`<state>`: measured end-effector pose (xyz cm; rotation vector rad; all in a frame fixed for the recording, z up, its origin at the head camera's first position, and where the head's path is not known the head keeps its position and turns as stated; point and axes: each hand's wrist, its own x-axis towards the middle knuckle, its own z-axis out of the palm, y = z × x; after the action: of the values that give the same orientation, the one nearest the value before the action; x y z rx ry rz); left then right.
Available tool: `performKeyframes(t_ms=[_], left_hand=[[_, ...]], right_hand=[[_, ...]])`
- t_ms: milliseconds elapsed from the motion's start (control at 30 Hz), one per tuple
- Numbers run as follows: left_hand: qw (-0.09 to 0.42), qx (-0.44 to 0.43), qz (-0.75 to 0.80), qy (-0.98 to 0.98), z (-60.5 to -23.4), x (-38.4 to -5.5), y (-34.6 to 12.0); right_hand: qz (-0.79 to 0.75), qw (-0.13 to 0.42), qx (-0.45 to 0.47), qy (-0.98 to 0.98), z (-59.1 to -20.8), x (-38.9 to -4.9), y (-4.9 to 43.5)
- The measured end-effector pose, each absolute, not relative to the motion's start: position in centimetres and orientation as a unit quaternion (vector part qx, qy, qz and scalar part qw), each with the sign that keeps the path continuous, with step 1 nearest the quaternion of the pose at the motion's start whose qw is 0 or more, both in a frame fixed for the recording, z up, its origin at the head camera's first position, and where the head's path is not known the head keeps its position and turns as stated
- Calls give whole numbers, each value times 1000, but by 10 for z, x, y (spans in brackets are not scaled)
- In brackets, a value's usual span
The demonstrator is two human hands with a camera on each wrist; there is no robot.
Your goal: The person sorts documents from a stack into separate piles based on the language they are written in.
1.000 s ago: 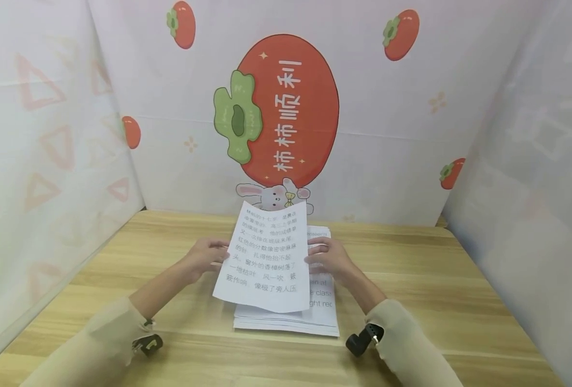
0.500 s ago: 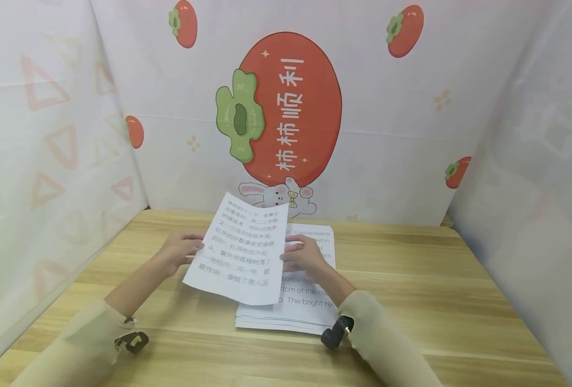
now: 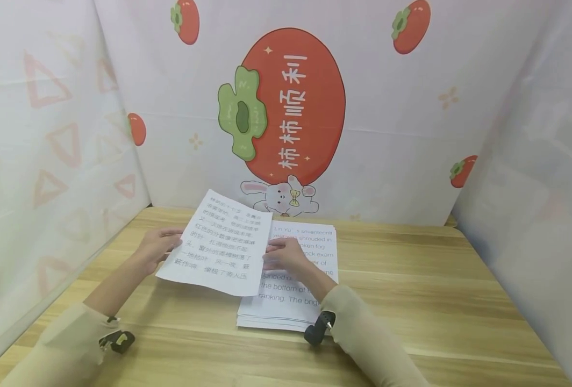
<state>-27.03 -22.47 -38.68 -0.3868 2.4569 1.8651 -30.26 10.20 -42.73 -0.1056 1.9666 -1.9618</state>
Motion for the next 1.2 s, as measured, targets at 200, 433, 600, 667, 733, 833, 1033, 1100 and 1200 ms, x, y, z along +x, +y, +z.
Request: performKeyframes(t_ms=[200,433,600,667,733,833,1033,1100,1200], left_hand=[[6,-134,590,796,-388,-267,-239],[6,-146,584,798,-389,-264,-249],[9,-142,570,809,-391,-263,-254],[11,-138,565,813,-392,-263,-256],[13,-135,561,817,-393,-263,-258],[12,-126,552,824,-393,-263,-260],[7,-120,515,849,-395,-259,-266],[14,-131,509,851,-395,-258,-267],[30,-148,505,850,-397,-259,-268]], right_hand=[[-713,219,-67,662,-426,-300,91],[-726,256,-117,628,-428,-297,82],[-722,271,-126,624,-426,-295,77],[-721,279,-127,622,-426,-294,76],[-718,287,-128,621,-426,-294,75],[-712,305,-132,618,-426,-294,75],[-695,326,-152,622,-423,-292,74],[-694,328,-155,622,-423,-292,73],[-692,329,-157,624,-423,-292,72]])
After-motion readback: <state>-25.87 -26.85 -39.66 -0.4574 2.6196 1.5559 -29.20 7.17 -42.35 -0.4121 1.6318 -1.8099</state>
